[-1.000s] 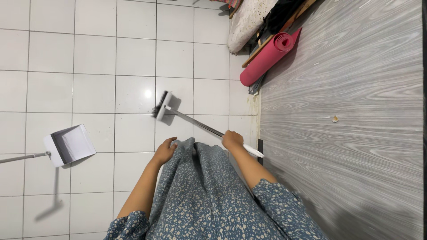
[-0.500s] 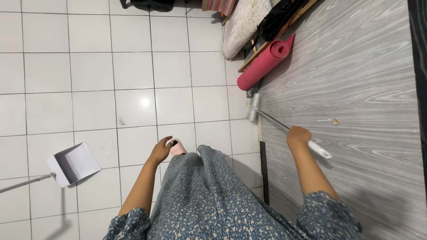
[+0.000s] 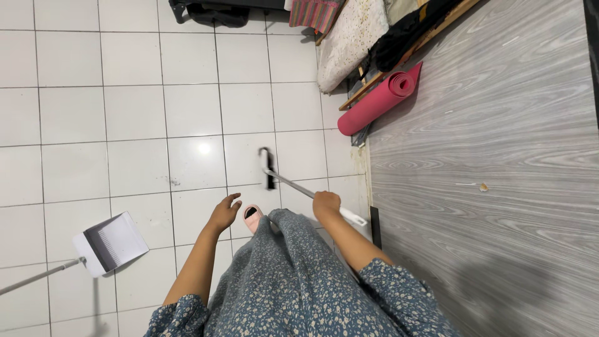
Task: The person sweeps the floor using a broom and a dustpan, moving items aside and reaching into corners.
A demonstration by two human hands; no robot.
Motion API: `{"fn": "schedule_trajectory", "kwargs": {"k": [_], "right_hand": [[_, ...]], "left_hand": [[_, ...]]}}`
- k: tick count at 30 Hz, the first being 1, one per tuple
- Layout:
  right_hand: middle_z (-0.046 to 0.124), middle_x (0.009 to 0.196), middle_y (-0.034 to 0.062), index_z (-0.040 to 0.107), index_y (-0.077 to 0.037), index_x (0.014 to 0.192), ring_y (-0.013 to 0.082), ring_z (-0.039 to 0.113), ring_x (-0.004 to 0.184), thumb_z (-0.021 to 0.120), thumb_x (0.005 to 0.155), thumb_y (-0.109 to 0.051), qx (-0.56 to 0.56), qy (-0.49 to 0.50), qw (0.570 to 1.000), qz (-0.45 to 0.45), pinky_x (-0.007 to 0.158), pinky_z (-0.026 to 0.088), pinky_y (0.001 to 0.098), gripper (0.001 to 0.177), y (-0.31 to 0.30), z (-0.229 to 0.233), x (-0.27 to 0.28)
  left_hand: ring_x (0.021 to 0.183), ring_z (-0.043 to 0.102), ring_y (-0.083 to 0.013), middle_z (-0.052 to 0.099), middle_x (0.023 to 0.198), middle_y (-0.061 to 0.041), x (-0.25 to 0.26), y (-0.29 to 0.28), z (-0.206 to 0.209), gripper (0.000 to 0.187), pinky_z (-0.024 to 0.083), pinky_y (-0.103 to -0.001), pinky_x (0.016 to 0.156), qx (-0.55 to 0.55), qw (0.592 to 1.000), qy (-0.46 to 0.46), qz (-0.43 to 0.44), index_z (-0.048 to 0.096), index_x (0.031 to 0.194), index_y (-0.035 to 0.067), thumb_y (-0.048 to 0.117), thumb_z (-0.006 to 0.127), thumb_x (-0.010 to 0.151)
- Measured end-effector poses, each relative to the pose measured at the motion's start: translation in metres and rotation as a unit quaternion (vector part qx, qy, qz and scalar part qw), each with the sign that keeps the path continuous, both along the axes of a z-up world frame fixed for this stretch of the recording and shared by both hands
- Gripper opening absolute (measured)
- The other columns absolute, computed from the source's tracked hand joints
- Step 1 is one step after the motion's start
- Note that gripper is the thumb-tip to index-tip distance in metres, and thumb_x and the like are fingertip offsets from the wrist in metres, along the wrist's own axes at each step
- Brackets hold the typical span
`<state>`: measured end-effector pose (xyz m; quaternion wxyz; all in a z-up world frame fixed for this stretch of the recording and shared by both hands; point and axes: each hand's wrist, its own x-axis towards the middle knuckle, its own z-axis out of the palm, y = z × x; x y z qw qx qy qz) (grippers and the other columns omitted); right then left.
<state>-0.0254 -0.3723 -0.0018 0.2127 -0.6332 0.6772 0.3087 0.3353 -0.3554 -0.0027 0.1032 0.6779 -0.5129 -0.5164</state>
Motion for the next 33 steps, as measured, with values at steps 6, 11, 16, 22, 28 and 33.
{"fn": "schedule_trajectory", "kwargs": {"k": [6, 11, 16, 22, 28, 33], "right_hand": [[0.074, 0.118, 0.0133, 0.075, -0.012, 0.115, 0.03, 0.071, 0.112, 0.063, 0.098, -0.041, 0.043, -0.017, 0.978, -0.205, 0.093, 0.057, 0.0441, 0.036, -0.04, 0.078, -0.05], [0.074, 0.121, 0.0152, 0.076, -0.013, 0.116, 0.0327, 0.07, 0.116, 0.063, 0.097, -0.045, -0.023, 0.047, 0.983, -0.179, 0.096, 0.055, 0.0461, 0.039, -0.074, 0.134, -0.1], [0.078, 0.11, 0.014, 0.079, -0.013, 0.109, 0.032, 0.075, 0.104, 0.061, 0.097, -0.018, -0.101, 0.157, 0.976, -0.111, 0.081, 0.06, 0.0422, 0.023, -0.137, 0.123, -0.156], [0.08, 0.103, 0.0106, 0.081, -0.014, 0.102, 0.0285, 0.077, 0.096, 0.063, 0.094, -0.017, -0.099, 0.186, 0.976, -0.048, 0.071, 0.061, 0.0402, 0.02, -0.193, 0.035, -0.162], [0.078, 0.101, 0.0116, 0.08, -0.012, 0.101, 0.0286, 0.076, 0.095, 0.063, 0.094, -0.017, -0.036, 0.084, 0.996, -0.017, 0.071, 0.06, 0.0416, 0.019, -0.216, -0.003, -0.061], [0.076, 0.095, 0.0143, 0.077, -0.009, 0.098, 0.0313, 0.074, 0.092, 0.066, 0.092, -0.024, -0.085, -0.073, 0.994, -0.018, 0.077, 0.057, 0.0425, 0.019, -0.226, 0.04, -0.067]], "left_hand": [[0.133, 0.058, -0.0356, 0.06, 0.144, -0.017, 0.018, -0.029, 0.003, 0.051, 0.044, -0.043, 0.111, 0.024, 1.0, 0.016, -0.006, 0.056, 0.144, 0.015, 0.036, 0.055, 0.098], [0.138, 0.052, -0.0363, 0.055, 0.149, -0.018, 0.038, -0.065, -0.021, 0.054, 0.041, -0.044, 0.114, -0.055, 0.997, -0.025, -0.053, 0.055, 0.144, 0.007, 0.033, 0.059, 0.097], [0.147, 0.039, -0.0357, 0.045, 0.157, -0.018, 0.046, -0.12, -0.014, 0.057, 0.035, -0.044, 0.118, -0.117, 0.989, -0.068, -0.064, 0.052, 0.145, 0.005, 0.032, 0.06, 0.096], [0.152, 0.031, -0.0342, 0.042, 0.159, -0.017, 0.027, -0.147, 0.001, 0.057, 0.031, -0.045, 0.12, -0.138, 0.983, -0.094, -0.079, 0.05, 0.147, 0.005, 0.033, 0.058, 0.098], [0.15, 0.034, -0.0338, 0.042, 0.158, -0.017, 0.0, -0.19, -0.004, 0.06, 0.032, -0.043, 0.12, -0.135, 0.982, -0.101, -0.088, 0.05, 0.147, 0.007, 0.034, 0.061, 0.095], [0.15, 0.034, -0.0338, 0.043, 0.158, -0.018, -0.05, -0.238, 0.007, 0.059, 0.032, -0.044, 0.12, -0.14, 0.982, -0.095, -0.079, 0.05, 0.147, 0.006, 0.033, 0.062, 0.096]]}}
